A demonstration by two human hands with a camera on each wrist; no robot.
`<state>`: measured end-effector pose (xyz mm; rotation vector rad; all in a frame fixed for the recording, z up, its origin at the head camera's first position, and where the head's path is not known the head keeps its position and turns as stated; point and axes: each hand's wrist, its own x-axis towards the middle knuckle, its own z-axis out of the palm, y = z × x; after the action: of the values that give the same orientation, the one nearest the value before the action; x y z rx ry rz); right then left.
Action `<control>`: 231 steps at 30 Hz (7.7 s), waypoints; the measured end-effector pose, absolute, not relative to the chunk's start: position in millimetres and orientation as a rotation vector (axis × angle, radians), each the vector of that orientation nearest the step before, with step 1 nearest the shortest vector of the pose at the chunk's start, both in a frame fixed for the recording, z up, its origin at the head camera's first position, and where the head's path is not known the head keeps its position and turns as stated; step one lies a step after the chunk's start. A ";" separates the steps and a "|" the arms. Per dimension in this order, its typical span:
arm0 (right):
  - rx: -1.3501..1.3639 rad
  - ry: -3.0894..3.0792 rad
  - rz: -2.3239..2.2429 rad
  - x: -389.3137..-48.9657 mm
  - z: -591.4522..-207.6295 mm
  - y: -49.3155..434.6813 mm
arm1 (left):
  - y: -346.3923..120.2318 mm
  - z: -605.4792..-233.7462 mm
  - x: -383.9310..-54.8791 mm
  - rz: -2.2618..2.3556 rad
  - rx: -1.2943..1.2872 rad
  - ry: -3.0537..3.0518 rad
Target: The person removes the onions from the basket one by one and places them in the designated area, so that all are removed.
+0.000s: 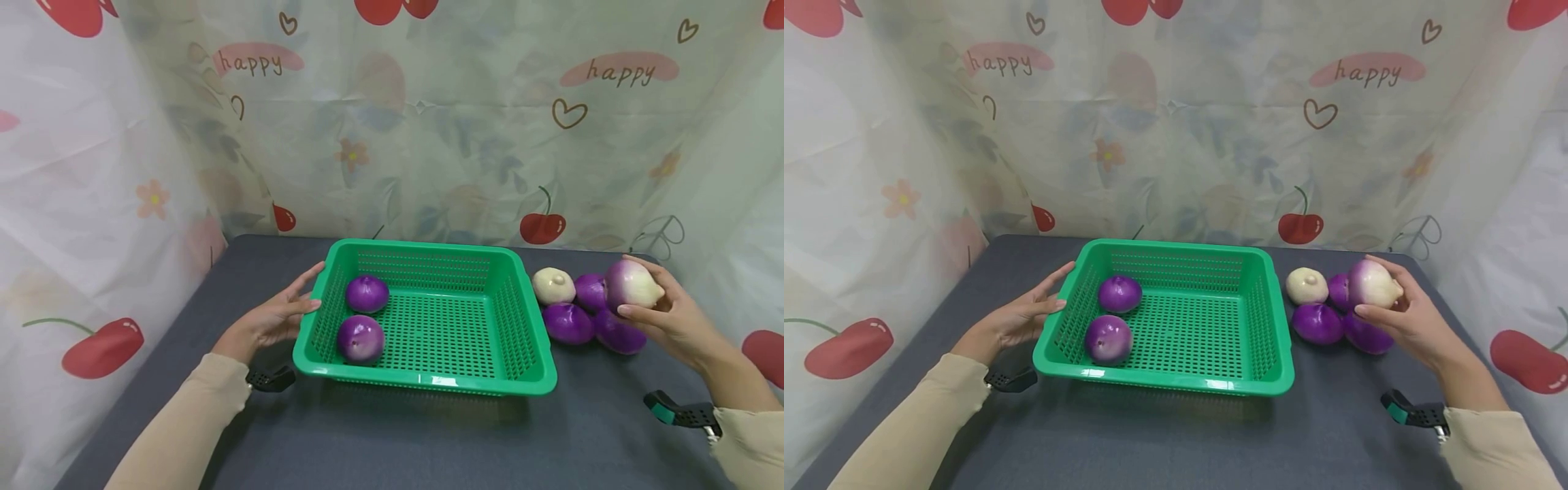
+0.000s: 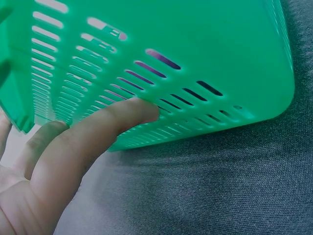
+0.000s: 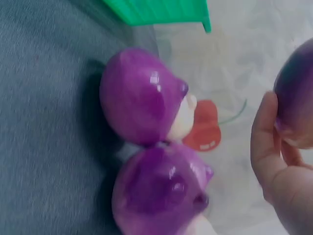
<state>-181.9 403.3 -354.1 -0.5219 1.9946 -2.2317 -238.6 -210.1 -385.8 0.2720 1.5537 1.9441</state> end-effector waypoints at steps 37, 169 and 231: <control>0.219 2.983 -1.265 -165.1 -426.8 495.9 | -209.3 -384.9 -237.2 1.935 0.316 1.555; -0.429 2.212 -1.373 -203.0 -377.0 53.4 | -210.1 -386.1 -238.5 1.932 0.308 1.555; -0.492 1.604 -2.329 -172.2 -276.2 261.6 | -211.1 -387.6 -238.5 1.951 0.290 1.533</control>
<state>-172.2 261.6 -276.2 -0.4925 1.6044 -2.3287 -238.5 -211.1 -387.6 0.2898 1.5326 1.9506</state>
